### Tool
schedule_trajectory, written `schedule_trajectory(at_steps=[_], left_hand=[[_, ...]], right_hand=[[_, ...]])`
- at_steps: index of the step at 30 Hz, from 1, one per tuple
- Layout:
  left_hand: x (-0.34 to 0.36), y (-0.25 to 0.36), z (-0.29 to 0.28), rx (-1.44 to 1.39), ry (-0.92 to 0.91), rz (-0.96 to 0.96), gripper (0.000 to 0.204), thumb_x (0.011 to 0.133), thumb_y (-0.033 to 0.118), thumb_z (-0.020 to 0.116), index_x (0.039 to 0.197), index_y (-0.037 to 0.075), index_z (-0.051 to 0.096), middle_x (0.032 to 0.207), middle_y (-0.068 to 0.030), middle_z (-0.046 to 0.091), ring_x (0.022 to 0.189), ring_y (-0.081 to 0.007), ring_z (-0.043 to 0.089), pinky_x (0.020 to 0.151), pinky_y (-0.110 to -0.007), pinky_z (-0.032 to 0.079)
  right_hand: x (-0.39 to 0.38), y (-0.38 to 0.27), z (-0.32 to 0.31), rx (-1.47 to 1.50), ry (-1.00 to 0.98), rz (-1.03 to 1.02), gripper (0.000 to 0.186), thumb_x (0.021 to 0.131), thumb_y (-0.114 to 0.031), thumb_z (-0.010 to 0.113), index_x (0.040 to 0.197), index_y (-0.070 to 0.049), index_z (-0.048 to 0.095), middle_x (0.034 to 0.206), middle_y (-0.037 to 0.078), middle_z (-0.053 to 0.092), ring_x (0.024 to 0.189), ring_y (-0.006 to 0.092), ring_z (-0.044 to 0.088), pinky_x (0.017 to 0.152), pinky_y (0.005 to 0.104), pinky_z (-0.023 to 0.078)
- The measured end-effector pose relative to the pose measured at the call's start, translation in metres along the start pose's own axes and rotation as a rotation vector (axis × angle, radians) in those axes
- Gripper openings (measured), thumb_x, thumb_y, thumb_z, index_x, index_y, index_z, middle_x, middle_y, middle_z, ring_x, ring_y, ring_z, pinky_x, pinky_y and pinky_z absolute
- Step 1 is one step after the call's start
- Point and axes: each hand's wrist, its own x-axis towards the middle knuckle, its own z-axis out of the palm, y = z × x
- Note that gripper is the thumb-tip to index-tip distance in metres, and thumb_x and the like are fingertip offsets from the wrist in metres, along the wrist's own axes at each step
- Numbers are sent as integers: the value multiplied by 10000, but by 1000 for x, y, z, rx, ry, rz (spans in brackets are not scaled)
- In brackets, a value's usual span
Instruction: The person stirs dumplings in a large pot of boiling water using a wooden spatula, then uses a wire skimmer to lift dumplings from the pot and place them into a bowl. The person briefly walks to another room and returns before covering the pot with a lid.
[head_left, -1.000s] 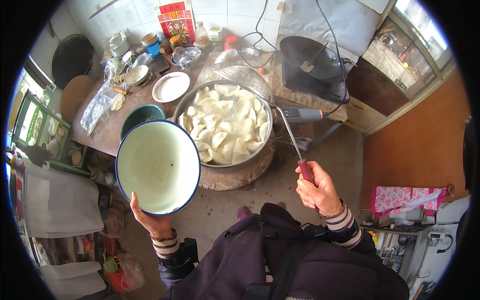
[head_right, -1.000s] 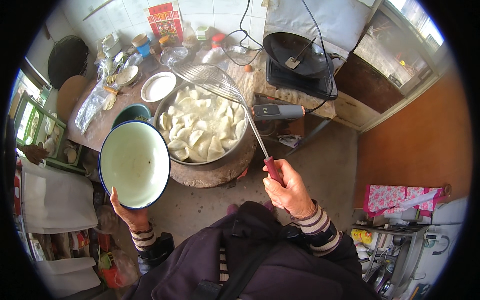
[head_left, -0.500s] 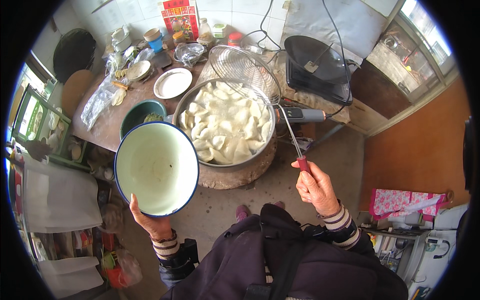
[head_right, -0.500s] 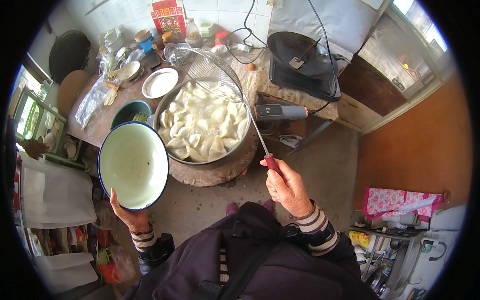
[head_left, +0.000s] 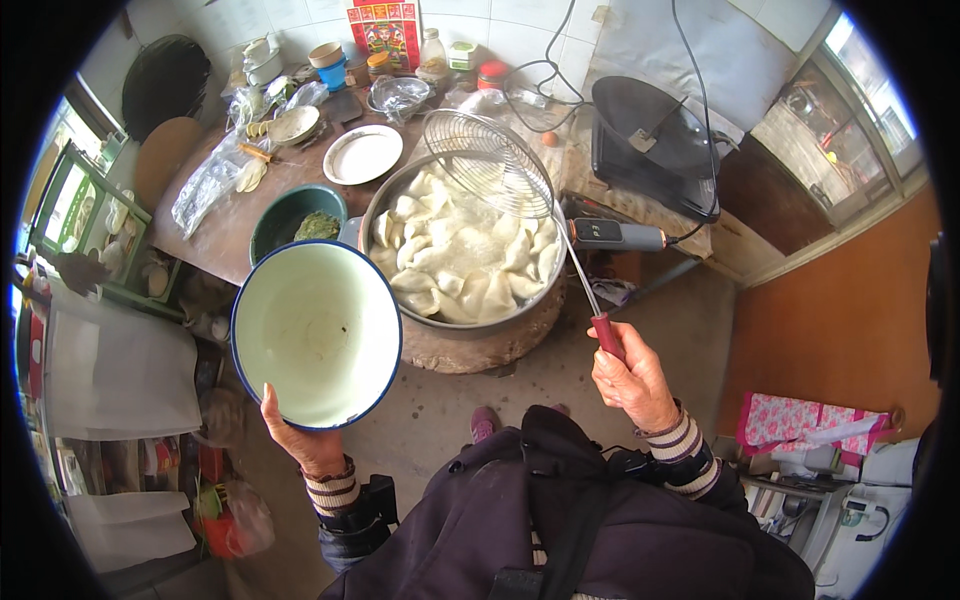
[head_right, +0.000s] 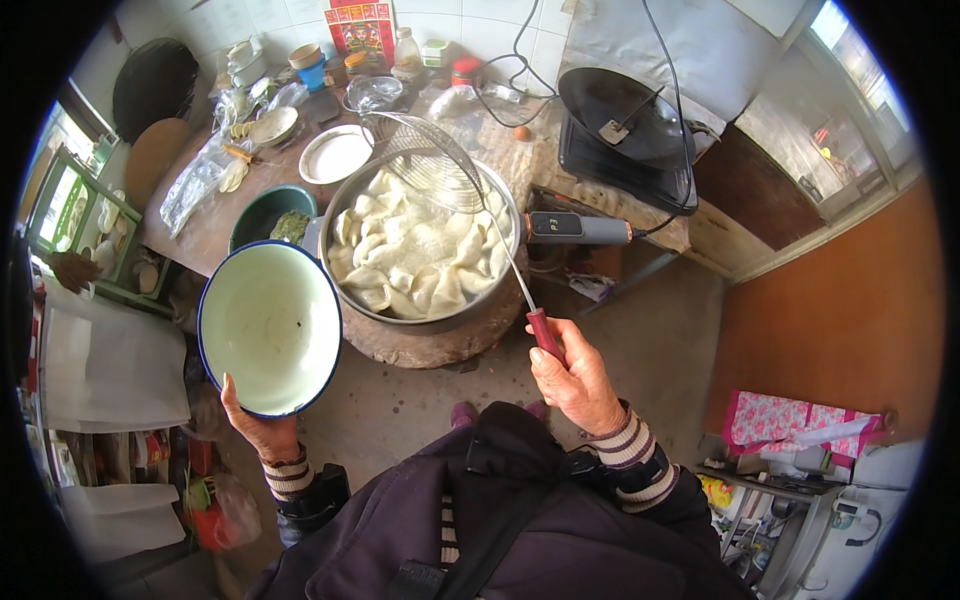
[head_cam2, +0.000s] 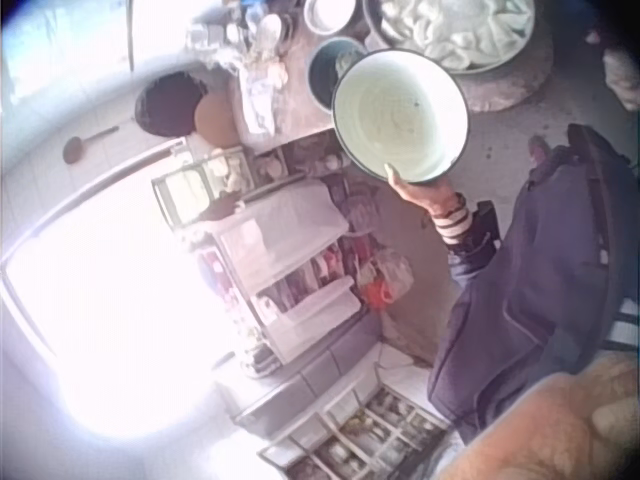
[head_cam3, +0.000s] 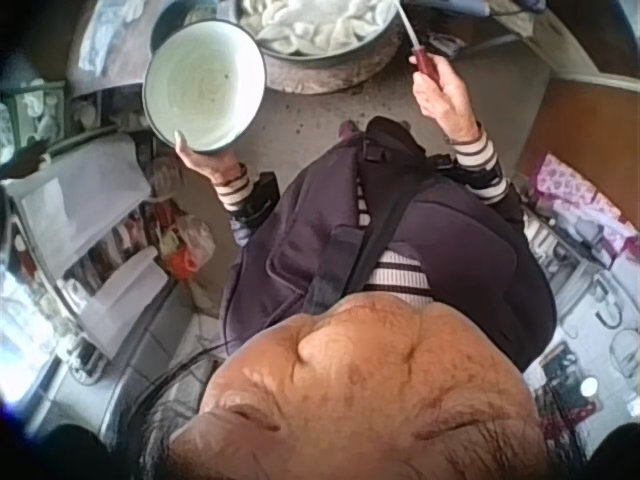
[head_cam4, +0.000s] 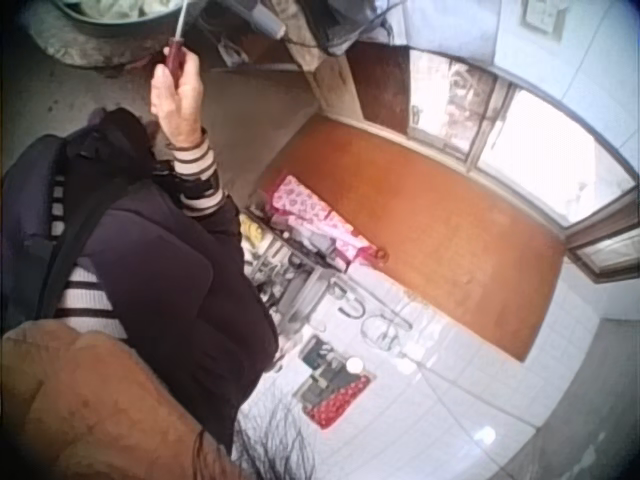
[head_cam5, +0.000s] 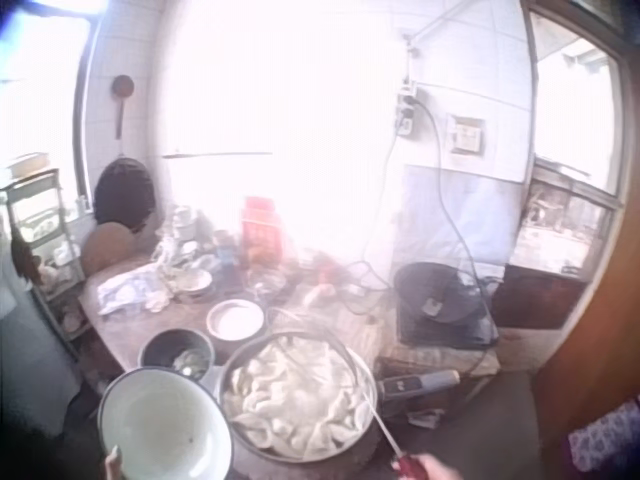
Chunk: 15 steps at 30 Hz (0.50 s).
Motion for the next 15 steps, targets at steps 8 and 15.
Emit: schedule_trajectory(at_steps=[8,15], left_hand=[[-9,4,-1,-42,-35,-19,468,890,312,525,1231,-7,493,1177,-117,575,1063,-265,567,897,-412,471],[-15,10,-7,-4,35,44,462,892,308,522,1228,-7,494,1171,-110,577,1063,-250,565,900,-394,465]], right_hand=[[11,3,-8,-116,68,-67,316,962,-183,498,1229,-32,423,695,-38,404,523,13,328,451,169,294],[30,17,-23,-399,163,-250,361,947,-194,538,1256,-37,436,730,-62,434,543,-2,360,460,152,325]])
